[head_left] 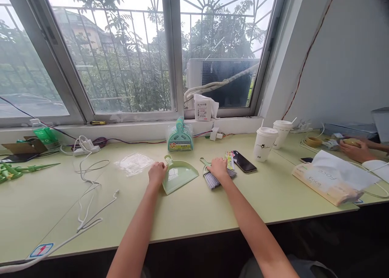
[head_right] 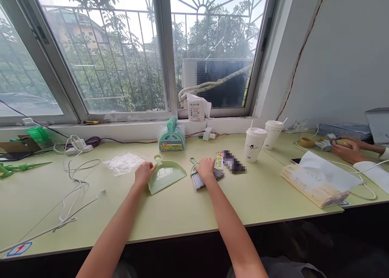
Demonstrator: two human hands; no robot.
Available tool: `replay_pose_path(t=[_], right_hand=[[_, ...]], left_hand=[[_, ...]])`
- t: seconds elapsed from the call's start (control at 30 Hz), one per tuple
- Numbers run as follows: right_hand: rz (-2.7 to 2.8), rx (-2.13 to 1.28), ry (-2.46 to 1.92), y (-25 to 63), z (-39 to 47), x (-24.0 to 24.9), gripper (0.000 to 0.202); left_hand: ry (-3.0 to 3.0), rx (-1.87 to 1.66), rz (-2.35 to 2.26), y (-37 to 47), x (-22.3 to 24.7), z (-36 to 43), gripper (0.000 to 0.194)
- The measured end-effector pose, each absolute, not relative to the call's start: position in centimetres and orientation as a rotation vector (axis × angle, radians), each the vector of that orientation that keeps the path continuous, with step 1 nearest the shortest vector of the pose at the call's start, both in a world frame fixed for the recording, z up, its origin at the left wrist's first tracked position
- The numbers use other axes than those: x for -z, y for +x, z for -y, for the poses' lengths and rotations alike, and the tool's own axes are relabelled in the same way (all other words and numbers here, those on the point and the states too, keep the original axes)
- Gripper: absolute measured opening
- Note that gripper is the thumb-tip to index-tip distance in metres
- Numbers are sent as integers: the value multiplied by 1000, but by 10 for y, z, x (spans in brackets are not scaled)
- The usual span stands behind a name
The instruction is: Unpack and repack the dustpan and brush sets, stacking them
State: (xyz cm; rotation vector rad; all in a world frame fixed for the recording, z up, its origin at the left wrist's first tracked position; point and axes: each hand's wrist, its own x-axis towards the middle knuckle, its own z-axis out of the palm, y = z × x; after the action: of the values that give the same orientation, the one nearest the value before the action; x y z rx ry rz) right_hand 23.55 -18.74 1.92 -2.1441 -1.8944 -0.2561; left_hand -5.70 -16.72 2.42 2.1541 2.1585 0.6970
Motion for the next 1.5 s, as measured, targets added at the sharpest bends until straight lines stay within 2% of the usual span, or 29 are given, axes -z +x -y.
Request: replay_pose_path(t=[0.2, 0.37, 0.43, 0.5, 0.6, 0.73, 0.93, 1.1, 1.23, 1.5], right_hand=[[1734, 166, -2038, 234, 186, -20, 25], [1931, -3, -1728, 213, 187, -13, 22], [2039, -110, -1649, 206, 189, -12, 21], [2072, -189, -1597, 203, 191, -13, 23], [2119, -271, -1521, 205, 191, -15, 26], [2140, -275, -1506, 209, 189, -14, 27], [2126, -301, -1368, 206, 186, -12, 24], [2115, -355, -1294, 211, 179, -9, 22], [2117, -392, -1319, 212, 178, -7, 22], [2215, -210, -1538, 206, 190, -19, 15]], left_hand=[[2063, -799, -2119, -54, -20, 165, 28], [2325, -762, -1277, -17, -17, 175, 47], [2434, -758, -1110, -4, -17, 181, 50], [2524, -805, -1155, 1, -19, 187, 47], [2681, -986, -1315, -7, -22, 187, 28], [2820, -922, -1375, -21, -19, 179, 48], [3021, -852, -1152, -16, -17, 182, 45], [3099, -722, -1047, -11, -21, 190, 32], [3024, -729, -1118, -7, -17, 189, 32], [2984, -566, -1218, 0, -11, 187, 40]])
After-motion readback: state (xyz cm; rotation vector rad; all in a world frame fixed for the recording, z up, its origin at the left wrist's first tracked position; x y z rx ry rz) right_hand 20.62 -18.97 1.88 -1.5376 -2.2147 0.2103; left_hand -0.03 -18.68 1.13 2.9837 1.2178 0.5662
